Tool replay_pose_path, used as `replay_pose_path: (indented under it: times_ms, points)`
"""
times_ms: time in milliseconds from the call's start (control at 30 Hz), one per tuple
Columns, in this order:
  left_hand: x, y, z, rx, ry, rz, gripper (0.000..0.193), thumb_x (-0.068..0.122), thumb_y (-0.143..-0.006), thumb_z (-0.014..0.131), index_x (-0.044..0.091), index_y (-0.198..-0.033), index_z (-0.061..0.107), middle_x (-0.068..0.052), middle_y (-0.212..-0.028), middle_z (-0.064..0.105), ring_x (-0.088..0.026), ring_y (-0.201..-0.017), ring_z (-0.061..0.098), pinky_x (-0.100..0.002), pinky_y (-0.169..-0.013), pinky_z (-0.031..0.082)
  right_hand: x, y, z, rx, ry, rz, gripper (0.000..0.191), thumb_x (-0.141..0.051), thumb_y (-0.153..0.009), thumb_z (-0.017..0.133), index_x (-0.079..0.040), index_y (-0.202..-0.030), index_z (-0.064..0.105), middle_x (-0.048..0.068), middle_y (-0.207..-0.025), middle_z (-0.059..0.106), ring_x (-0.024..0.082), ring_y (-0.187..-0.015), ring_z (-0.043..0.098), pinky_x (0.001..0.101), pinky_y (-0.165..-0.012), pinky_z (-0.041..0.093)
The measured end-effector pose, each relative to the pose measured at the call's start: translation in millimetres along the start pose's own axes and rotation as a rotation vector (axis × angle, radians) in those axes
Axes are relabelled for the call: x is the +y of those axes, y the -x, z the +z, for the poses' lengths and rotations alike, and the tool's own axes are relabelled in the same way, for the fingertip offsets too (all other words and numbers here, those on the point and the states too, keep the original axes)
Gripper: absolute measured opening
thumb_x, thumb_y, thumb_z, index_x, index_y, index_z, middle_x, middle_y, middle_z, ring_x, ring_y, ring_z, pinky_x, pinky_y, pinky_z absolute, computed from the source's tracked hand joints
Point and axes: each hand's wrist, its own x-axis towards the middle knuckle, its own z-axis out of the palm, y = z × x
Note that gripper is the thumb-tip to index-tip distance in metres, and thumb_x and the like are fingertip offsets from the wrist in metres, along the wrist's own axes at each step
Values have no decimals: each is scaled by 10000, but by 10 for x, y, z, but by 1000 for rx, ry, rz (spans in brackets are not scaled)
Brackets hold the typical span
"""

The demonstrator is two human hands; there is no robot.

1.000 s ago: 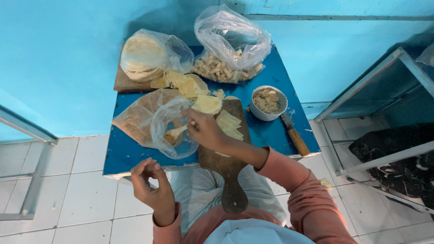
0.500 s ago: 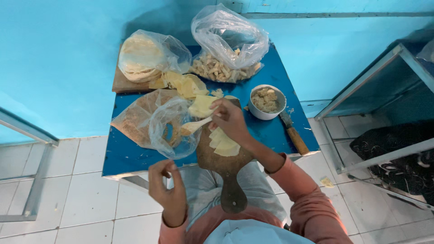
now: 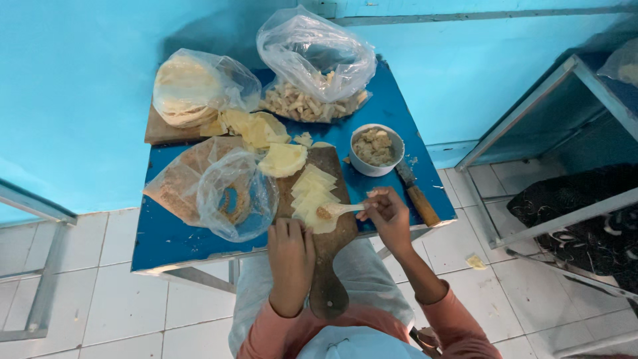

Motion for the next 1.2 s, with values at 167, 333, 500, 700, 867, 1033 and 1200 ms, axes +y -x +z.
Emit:
replay_pose_path:
  times_ms: [167, 333, 500, 700, 867, 1033, 1200]
  points:
    - [-34, -48, 32, -72, 150, -40, 112, 62, -918, 664, 8, -968, 580, -187, -892, 618, -398, -846, 593, -494, -742, 464, 38, 84, 22, 16, -8, -40, 226, 91, -966, 596, 12, -1170, 539, 146, -964, 702, 180, -805, 733, 298, -699, 603]
    - [-38, -29, -52, -117, 382, -169, 152, 28, -899, 646, 12, -1000, 534, -205, -786, 654, -360, -673, 688, -448, -591, 516, 2, 157, 42, 25, 10, 6, 230, 95, -965, 604, 15, -1170, 541, 150, -947, 693, 182, -786, 730, 298, -664, 592]
    - [-114, -34, -173, -197, 338, -233, 223, 17, -849, 663, 15, -1041, 549, -215, -769, 664, -358, -653, 696, -439, -574, 519, 64, 233, 147, 25, 18, -29, 235, 92, -964, 613, 10, -1172, 539, 140, -982, 692, 179, -812, 744, 310, -676, 615]
    - [-205, -11, -178, -79, 307, -113, 194, 0, -821, 693, -1, -993, 604, -185, -790, 651, -341, -687, 671, -418, -602, 516, 138, 433, 289, -8, 118, -221, 208, 89, -987, 613, 3, -1160, 538, 183, -1067, 727, 191, -899, 766, 310, -745, 653]
    - [-225, 6, -127, -28, 336, -122, 129, -1, -850, 701, -11, -965, 643, -150, -804, 635, -279, -693, 656, -371, -613, 519, 94, 486, 303, -10, 234, -376, 206, 91, -985, 609, 10, -1161, 540, 193, -1103, 723, 212, -956, 781, 316, -781, 680]
    - [-219, -8, -122, -28, 392, -161, 140, -9, -863, 710, -23, -983, 639, -132, -877, 639, -200, -715, 683, -301, -614, 568, 27, 482, 320, -27, 277, -456, 187, 97, -992, 603, 17, -1153, 554, 197, -1118, 726, 222, -957, 777, 321, -793, 676]
    - [-187, -12, -126, 3, 471, -157, 148, -34, -858, 704, -36, -981, 623, -142, -913, 637, -205, -716, 688, -293, -595, 572, 5, 481, 314, -7, 318, -493, 210, 103, -985, 604, 18, -1168, 547, 192, -1113, 732, 220, -954, 781, 323, -796, 679]
